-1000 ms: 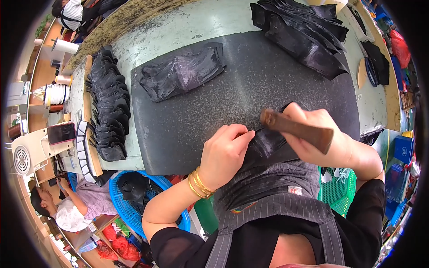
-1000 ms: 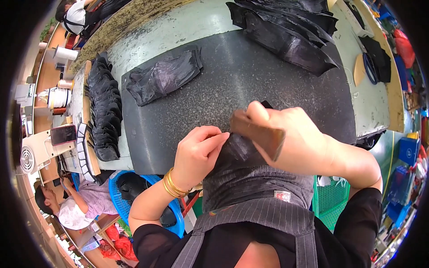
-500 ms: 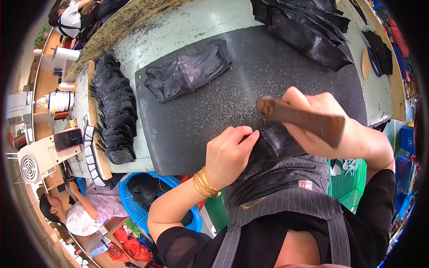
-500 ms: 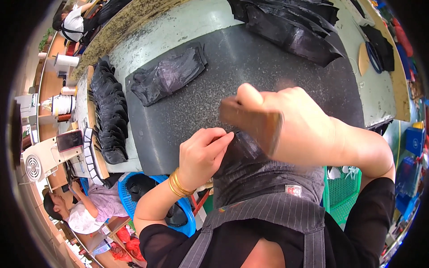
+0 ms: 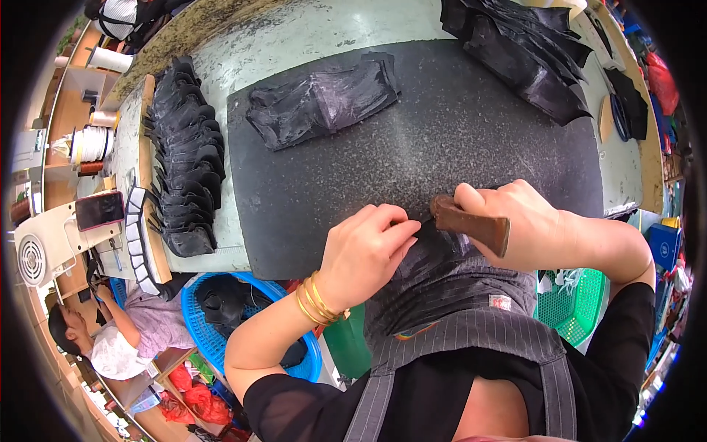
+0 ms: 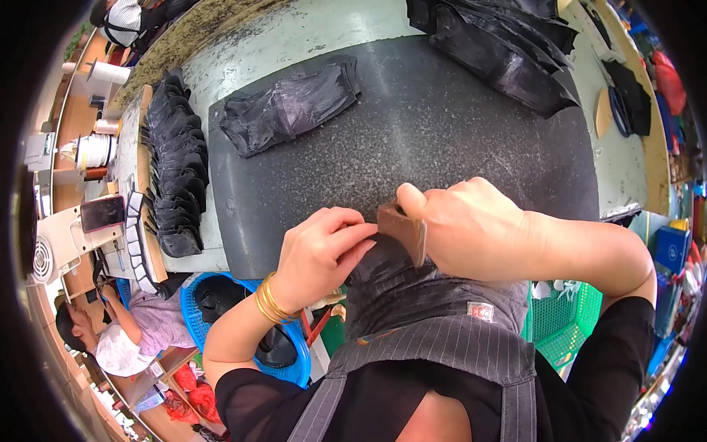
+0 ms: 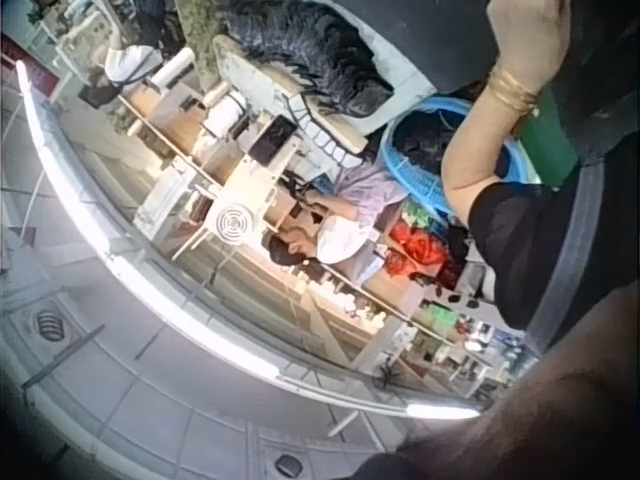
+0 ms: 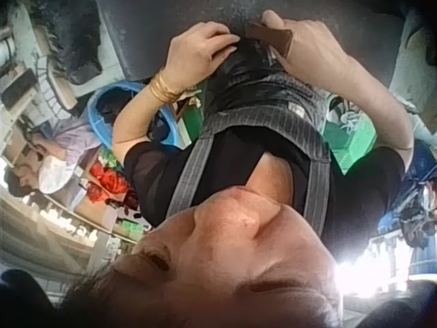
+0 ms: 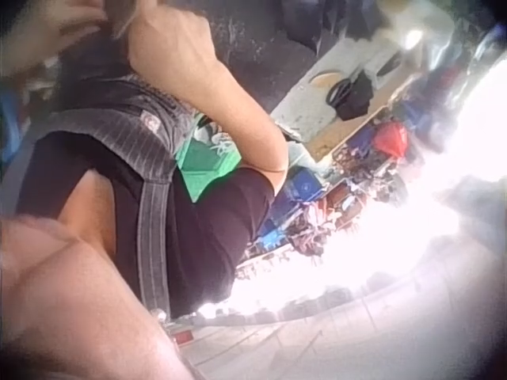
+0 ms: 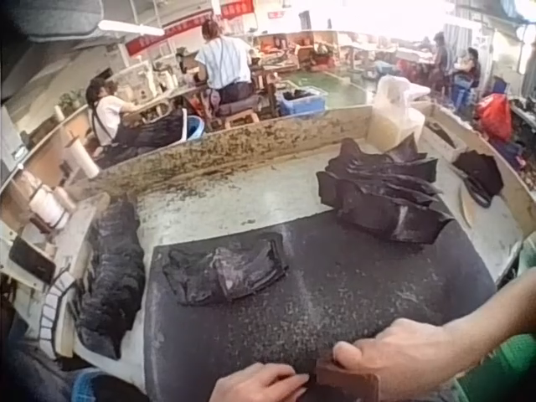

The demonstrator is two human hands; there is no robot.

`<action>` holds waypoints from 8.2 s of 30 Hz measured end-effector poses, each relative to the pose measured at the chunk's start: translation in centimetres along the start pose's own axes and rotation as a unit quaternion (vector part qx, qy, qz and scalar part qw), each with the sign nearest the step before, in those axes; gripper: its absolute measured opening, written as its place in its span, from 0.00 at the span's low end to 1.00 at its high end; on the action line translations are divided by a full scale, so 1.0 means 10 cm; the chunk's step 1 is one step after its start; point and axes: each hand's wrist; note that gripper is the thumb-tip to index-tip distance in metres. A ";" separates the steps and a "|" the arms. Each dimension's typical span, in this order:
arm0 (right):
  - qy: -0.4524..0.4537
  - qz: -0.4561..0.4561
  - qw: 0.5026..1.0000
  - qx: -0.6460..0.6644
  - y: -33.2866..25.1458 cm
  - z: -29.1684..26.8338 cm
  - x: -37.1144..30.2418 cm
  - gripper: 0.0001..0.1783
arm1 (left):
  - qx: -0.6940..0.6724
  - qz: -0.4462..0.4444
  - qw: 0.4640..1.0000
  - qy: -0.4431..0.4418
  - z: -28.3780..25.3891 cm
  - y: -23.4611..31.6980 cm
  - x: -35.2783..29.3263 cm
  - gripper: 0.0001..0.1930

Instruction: The recorder is assembling leather shoe uppers by hammering seams and manually applying adhesive reinforcing strips at a factory workbench.

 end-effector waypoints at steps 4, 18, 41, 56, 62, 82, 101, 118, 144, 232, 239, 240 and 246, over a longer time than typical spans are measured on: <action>0.102 -0.016 0.994 0.036 -0.15 -0.27 0.08 0.15 | 0.073 0.053 0.996 0.012 0.06 0.03 -0.09 0.10; -0.005 -0.027 1.000 0.010 -0.25 0.03 0.08 0.19 | -0.069 -0.040 0.997 0.003 -0.14 -0.10 -0.21 0.09; 0.025 -0.038 0.996 0.082 -0.37 0.18 0.09 0.20 | -0.091 -0.039 0.994 -0.053 -0.22 -0.22 -0.26 0.11; 0.056 -0.073 0.994 0.055 -0.50 -0.04 0.28 0.16 | -0.068 -0.065 0.995 0.031 -0.16 -0.15 -0.38 0.17; 0.022 -0.079 0.990 0.114 -0.46 0.12 0.33 0.20 | -0.055 -0.064 0.995 0.047 -0.16 -0.16 -0.41 0.21; 0.437 0.233 0.630 0.598 0.87 0.81 -1.23 0.04 | -0.005 0.114 0.964 0.240 0.68 -0.96 2.33 0.20; 0.296 0.124 0.856 0.405 0.76 0.25 -0.82 0.16 | 0.283 -0.033 0.949 0.134 -0.25 -0.56 0.23 0.19; 0.064 -0.004 0.955 0.289 -0.24 0.06 1.42 0.21 | 0.250 0.032 0.968 0.010 -0.56 0.06 -0.12 0.07; 0.040 0.188 0.702 0.686 0.45 0.45 -0.51 0.11 | -0.250 0.056 0.967 -0.011 0.18 0.33 0.52 0.33; 0.112 -0.037 0.993 -0.009 -0.03 -0.44 -0.55 0.23 | -0.012 0.058 0.997 0.055 0.47 0.24 0.43 0.05; -0.060 0.069 0.990 -0.105 0.12 -0.02 -0.43 0.21 | -0.016 0.028 0.998 0.048 0.48 0.22 0.39 0.08; -0.063 0.072 0.990 -0.105 0.14 0.01 -0.45 0.21 | -0.050 0.016 0.995 0.085 0.48 0.21 0.40 0.07; 0.076 0.010 0.997 0.022 0.04 -0.20 -0.38 0.24 | -0.081 -0.026 0.993 0.085 0.46 0.16 0.31 0.03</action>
Point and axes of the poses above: each hand's wrist, its own x-axis towards the middle knuckle, its own z-axis out of the palm, y = z × x, and after that the axes turned 15 degrees about z, right-handed
